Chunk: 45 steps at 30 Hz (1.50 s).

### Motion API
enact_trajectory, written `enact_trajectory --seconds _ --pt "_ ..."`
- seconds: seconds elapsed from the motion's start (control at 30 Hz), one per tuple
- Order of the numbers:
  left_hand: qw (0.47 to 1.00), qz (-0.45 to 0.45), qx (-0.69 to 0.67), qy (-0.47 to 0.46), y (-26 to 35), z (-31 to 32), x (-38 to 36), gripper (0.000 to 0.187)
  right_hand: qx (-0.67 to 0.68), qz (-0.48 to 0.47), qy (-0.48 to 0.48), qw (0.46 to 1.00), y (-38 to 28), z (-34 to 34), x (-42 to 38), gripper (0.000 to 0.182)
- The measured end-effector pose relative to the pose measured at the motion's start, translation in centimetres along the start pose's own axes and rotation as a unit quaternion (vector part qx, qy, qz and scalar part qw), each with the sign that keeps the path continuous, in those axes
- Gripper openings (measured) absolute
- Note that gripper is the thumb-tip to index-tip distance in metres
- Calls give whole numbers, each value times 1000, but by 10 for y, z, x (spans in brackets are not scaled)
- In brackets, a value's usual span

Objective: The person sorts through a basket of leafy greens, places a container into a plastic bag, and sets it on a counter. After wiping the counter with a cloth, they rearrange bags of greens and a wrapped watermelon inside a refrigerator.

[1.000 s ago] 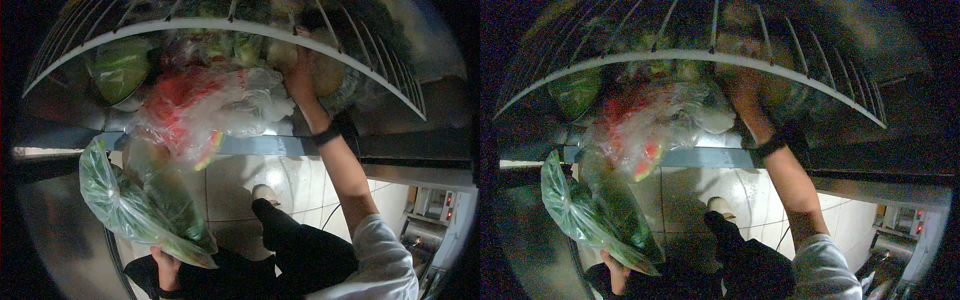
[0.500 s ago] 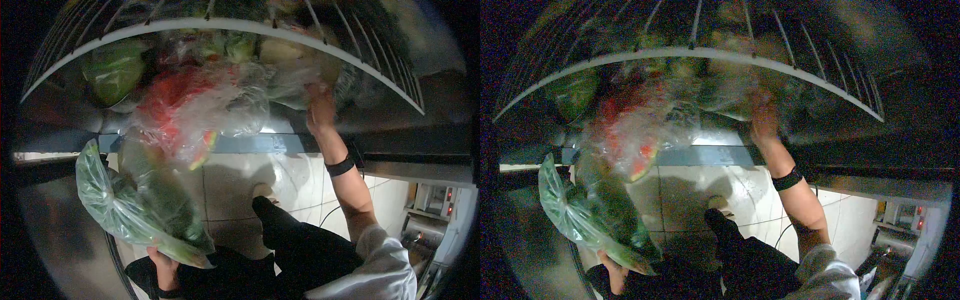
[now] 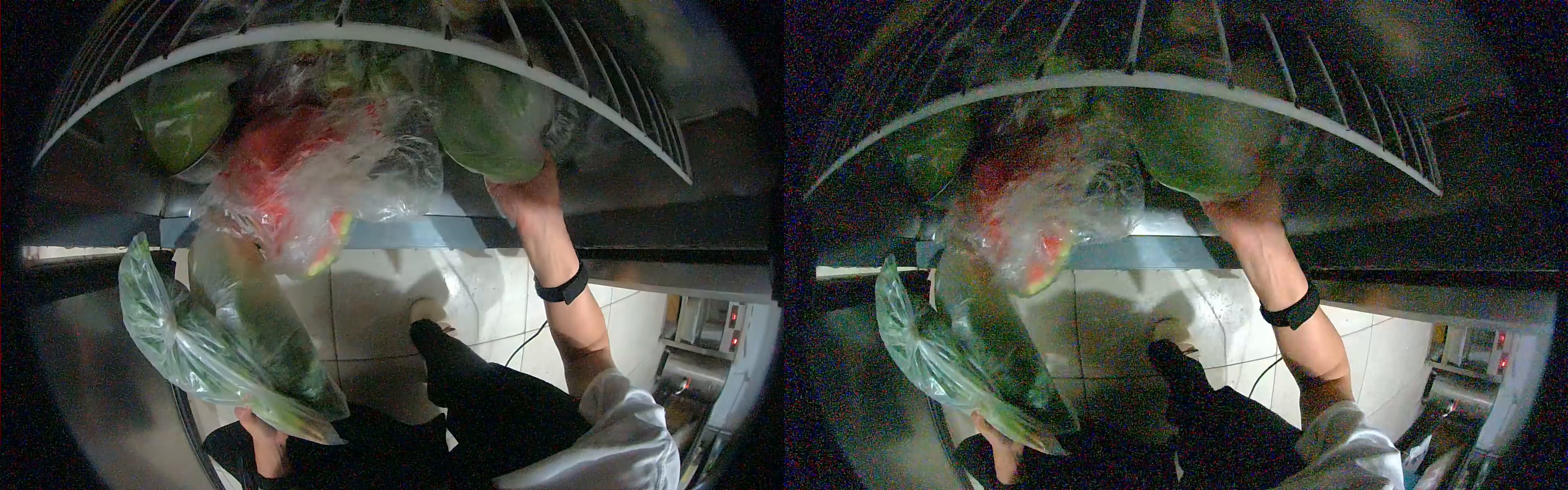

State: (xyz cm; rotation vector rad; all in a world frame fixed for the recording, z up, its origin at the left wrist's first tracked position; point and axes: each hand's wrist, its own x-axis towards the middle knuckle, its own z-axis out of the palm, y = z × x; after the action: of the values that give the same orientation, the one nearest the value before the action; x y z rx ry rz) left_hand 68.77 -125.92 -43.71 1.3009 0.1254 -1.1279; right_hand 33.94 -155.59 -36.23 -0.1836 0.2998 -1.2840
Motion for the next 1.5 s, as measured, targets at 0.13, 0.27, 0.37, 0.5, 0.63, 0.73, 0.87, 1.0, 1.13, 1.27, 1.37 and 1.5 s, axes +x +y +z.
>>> enact_trajectory --seconds 0.13,0.27,0.37,0.5,0.63,0.73,0.87,1.0,1.13,1.27,1.37,1.5 --pt "999 9 38 -14 -2 -14 7 43 34 13 31 999 -7 -13 4 26" --pt "998 17 29 -48 0 -13 6 43 22 -11 59 998 -2 -10 5 26" --pt "998 28 44 -32 0 -8 6 44 6 -22 52 998 1 -7 2 26" --pt "999 -13 21 -44 2 -5 3 45 -39 -69 -12 997 2 -9 0 27" --pt "999 1 26 -35 2 -2 4 45 -139 -174 123 967 1 -5 4 29" --pt "996 15 73 -57 3 -6 4 45 -180 -238 177 938 -3 -8 14 31" --pt "999 9 43 -33 6 -1 -1 45 -720 -433 168 516 -11 -13 32 29" --pt "995 30 96 -23 -4 -35 14 49 -714 -557 58 420 -2 -21 83 28" --pt "981 38 172 -75 3 -52 13 57 -864 -477 77 141 -26 -46 127 29" --pt "981 25 173 -84 3 -40 11 54 -948 -191 215 138 -16 -41 126 42" --pt "983 6 156 -99 4 -32 6 52 -944 -169 211 190 -2 -10 77 42" --pt "985 -46 73 -149 6 3 0 51 -914 -346 85 192 -25 -40 54 36"
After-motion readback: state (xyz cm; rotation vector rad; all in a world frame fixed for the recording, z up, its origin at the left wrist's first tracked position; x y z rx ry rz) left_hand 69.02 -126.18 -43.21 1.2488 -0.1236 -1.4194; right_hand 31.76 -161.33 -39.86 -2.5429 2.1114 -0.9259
